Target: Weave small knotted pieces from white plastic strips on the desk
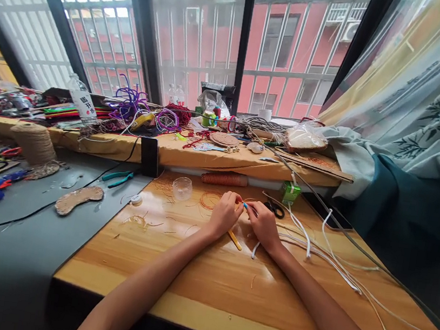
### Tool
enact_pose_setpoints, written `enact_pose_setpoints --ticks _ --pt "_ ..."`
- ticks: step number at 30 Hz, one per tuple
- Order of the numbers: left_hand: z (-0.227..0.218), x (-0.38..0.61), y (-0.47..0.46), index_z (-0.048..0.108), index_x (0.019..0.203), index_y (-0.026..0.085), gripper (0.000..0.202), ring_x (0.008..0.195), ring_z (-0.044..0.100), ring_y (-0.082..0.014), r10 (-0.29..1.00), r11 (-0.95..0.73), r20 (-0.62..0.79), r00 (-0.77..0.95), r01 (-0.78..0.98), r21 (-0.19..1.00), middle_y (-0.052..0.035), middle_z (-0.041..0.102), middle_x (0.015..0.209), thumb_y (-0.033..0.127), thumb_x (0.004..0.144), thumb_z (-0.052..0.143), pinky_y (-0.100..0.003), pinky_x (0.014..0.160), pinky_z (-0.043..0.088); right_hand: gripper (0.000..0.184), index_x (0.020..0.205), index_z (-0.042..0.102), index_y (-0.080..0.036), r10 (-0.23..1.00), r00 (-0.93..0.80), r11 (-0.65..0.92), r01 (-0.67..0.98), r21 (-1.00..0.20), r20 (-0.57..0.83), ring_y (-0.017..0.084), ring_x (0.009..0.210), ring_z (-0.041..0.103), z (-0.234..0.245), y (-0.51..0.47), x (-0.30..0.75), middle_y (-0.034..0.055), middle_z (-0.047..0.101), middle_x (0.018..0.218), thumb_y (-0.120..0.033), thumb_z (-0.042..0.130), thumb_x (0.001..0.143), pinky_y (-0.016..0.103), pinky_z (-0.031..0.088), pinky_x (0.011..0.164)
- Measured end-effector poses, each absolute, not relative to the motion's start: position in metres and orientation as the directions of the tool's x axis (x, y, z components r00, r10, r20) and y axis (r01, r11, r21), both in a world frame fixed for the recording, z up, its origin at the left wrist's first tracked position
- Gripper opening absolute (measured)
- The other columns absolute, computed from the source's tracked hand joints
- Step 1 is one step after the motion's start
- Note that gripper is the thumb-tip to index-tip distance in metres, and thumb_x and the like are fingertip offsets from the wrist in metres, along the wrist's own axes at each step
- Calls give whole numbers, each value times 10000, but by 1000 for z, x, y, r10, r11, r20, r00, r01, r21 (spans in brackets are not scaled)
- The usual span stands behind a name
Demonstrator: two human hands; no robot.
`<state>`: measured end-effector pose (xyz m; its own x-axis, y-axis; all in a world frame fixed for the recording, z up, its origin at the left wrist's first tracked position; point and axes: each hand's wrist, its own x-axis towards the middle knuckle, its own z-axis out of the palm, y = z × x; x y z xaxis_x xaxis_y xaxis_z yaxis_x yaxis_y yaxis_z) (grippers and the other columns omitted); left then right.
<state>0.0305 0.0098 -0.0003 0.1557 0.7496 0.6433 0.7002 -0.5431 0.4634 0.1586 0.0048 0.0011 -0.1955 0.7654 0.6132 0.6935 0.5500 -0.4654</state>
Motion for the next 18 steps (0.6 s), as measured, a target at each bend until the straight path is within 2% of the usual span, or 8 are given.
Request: enact_pose_setpoints --ticks 6,11,18 --pt "0 30 9 522 867 156 135 817 493 -165 755 -543 634 165 700 464 -61 546 828 202 779 429 -289 735 407 218 818 561 -167 749 -232 557 727 -400 621 189 752 544 0 2 158 72 590 805 -237 355 819 304 407 691" --pt "-2 31 11 564 905 148 194 806 520 -166 803 -521 563 194 687 507 -71 594 845 190 785 417 -291 744 412 236 844 555 -171 739 -269 562 751 -346 617 187 748 548 1 0 158 73 583 817 -228 327 829 297 415 675" --pt "-3 31 13 595 852 134 210 791 528 -152 820 -517 532 211 671 531 -61 611 836 174 796 397 -268 737 415 221 806 536 -164 744 -291 571 744 -347 601 174 727 537 0 -1 158 60 568 779 -230 328 840 290 421 666"
